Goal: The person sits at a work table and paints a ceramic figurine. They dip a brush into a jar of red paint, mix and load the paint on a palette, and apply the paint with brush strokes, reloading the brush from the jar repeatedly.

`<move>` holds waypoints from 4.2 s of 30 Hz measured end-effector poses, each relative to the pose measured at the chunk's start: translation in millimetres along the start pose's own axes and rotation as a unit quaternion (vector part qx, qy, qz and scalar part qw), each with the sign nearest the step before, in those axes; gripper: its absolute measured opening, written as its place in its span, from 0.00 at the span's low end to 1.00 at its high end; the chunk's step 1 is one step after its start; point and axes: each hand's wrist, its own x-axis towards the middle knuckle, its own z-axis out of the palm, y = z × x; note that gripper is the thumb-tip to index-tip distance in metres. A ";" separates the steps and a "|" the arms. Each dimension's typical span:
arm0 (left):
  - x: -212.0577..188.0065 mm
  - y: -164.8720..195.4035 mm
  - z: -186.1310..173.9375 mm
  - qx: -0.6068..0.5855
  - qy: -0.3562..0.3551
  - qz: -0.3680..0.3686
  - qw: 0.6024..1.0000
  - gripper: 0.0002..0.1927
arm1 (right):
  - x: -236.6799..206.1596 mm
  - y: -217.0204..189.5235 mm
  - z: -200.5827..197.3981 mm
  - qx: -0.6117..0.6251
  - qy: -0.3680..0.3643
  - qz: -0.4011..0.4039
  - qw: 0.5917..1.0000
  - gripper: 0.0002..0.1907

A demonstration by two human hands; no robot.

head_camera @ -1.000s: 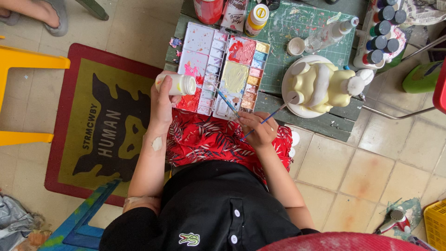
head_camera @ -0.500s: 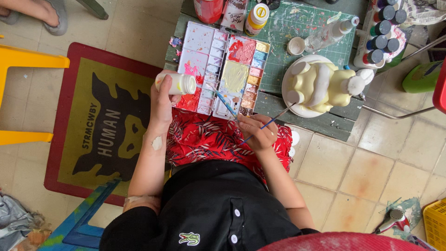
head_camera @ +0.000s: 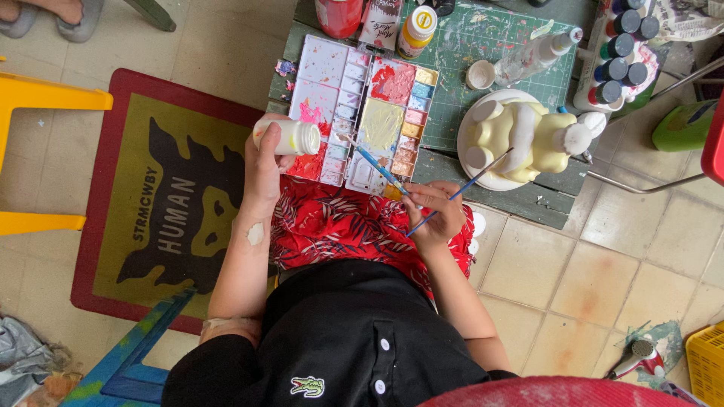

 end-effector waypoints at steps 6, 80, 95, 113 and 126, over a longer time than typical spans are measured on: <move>0.6 -0.6 -0.7 0.010 0.002 0.007 1.000 0.18 | -0.5 -2.7 1.2 -0.011 -0.010 -0.002 1.000 0.13; 0.2 7.3 4.4 0.046 -0.018 -0.001 0.999 0.17 | 27.7 -13.4 -8.2 -0.112 -0.122 -0.112 0.980 0.10; 3.4 2.6 1.6 0.040 -0.018 -0.001 0.999 0.17 | 22.9 -5.5 -4.5 -0.092 -0.114 -0.092 0.985 0.11; 3.3 4.3 2.1 0.028 -0.018 -0.007 0.999 0.17 | 21.4 -10.3 -7.2 -0.101 -0.110 -0.075 0.986 0.11; 0.6 7.9 4.2 0.035 -0.028 0.004 0.999 0.16 | 8.0 -4.9 -10.5 0.060 -0.006 0.087 0.994 0.10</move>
